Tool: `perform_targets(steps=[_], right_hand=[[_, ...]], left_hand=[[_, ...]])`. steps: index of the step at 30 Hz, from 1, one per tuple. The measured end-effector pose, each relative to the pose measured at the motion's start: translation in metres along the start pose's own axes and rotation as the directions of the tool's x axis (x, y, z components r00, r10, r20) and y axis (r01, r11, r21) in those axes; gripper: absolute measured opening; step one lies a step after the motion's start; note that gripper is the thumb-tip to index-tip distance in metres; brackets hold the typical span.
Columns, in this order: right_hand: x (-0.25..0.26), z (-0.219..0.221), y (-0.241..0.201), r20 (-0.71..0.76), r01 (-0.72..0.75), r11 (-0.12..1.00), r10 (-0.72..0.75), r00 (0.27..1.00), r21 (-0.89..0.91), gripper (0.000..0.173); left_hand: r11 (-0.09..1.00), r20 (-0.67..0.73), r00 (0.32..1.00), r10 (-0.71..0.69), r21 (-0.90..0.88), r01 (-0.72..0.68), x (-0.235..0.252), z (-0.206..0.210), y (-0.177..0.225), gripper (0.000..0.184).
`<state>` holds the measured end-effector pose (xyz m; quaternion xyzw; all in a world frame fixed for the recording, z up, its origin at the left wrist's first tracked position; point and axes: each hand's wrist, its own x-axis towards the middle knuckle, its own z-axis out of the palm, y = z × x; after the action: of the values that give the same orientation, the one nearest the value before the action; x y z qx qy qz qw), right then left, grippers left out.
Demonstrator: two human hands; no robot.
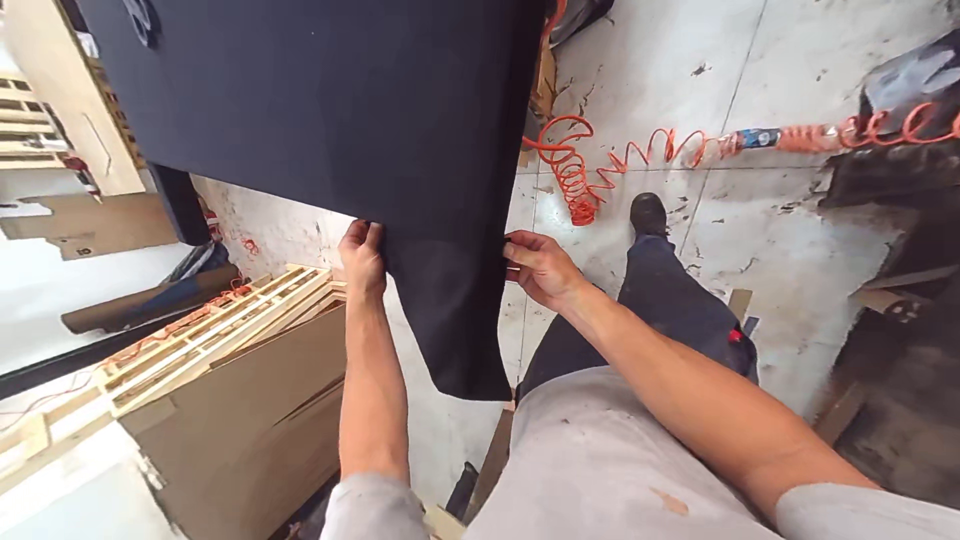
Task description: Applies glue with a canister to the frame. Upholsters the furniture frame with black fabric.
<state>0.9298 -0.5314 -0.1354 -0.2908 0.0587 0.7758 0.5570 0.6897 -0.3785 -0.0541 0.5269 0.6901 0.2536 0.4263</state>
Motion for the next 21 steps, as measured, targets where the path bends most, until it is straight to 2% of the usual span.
perform_targets(steps=[5, 7, 8, 9, 10, 11, 13, 15, 17, 19, 20, 21], right_hand=[[0.002, -0.002, 0.002, 0.017, 0.004, 1.0, -0.005, 1.0, 0.019, 0.011], [0.003, -0.002, 0.001, 0.023, -0.004, 1.0, 0.004, 1.0, 0.023, 0.011], [0.002, -0.002, 0.001, 0.027, -0.01, 1.0, 0.009, 1.0, 0.027, 0.011], [0.002, -0.002, 0.0, 0.028, -0.016, 0.999, 0.015, 0.999, 0.029, 0.011], [0.001, -0.001, -0.001, 0.025, -0.018, 1.0, 0.018, 1.0, 0.025, 0.011], [0.001, -0.001, -0.002, 0.021, -0.018, 1.0, 0.017, 1.0, 0.022, 0.01], [0.001, -0.001, -0.003, 0.028, -0.03, 0.999, 0.029, 0.999, 0.025, 0.01], [0.003, -0.003, -0.002, 0.058, -0.046, 0.998, 0.044, 0.997, 0.034, 0.012], [0.004, -0.003, 0.0, 0.093, -0.073, 0.997, 0.07, 0.993, 0.033, 0.013], [0.004, -0.005, -0.006, 0.088, -0.089, 0.993, 0.096, 0.992, -0.081, 0.013], [0.0, -0.005, -0.015, 0.048, -0.081, 0.964, 0.096, 0.994, -0.254, 0.012], [-0.005, -0.002, -0.035, 0.009, -0.031, 0.845, 0.042, 0.999, -0.534, 0.014]], left_hand=[[0.998, -0.014, 0.999, -0.034, -0.044, 0.033, 0.003, 0.017, -0.009, 0.01], [0.998, -0.068, 0.997, -0.031, 0.055, 0.035, 0.002, 0.022, -0.015, 0.011], [0.988, -0.121, 0.993, -0.003, 0.156, 0.022, -0.003, 0.023, -0.011, 0.016], [0.96, -0.165, 0.985, 0.049, 0.279, -0.001, -0.016, 0.021, 0.001, 0.032], [0.921, -0.191, 0.974, 0.121, 0.388, -0.039, -0.034, 0.019, 0.021, 0.045], [0.86, -0.198, 0.954, 0.227, 0.5, -0.101, -0.059, 0.023, 0.045, 0.049], [0.711, -0.125, 0.905, 0.407, 0.665, -0.229, -0.12, 0.049, 0.084, 0.04], [0.605, 0.0, 0.902, 0.432, 0.742, -0.29, -0.156, 0.09, 0.095, 0.04], [0.507, -0.009, 0.883, 0.47, 0.821, -0.261, -0.16, 0.119, 0.083, 0.048], [0.453, -0.053, 0.853, 0.519, 0.863, -0.222, -0.154, 0.134, 0.074, 0.054], [0.441, -0.064, 0.842, 0.536, 0.872, -0.214, -0.155, 0.136, 0.07, 0.056], [0.437, -0.079, 0.827, 0.556, 0.874, -0.211, -0.154, 0.139, 0.067, 0.058]])
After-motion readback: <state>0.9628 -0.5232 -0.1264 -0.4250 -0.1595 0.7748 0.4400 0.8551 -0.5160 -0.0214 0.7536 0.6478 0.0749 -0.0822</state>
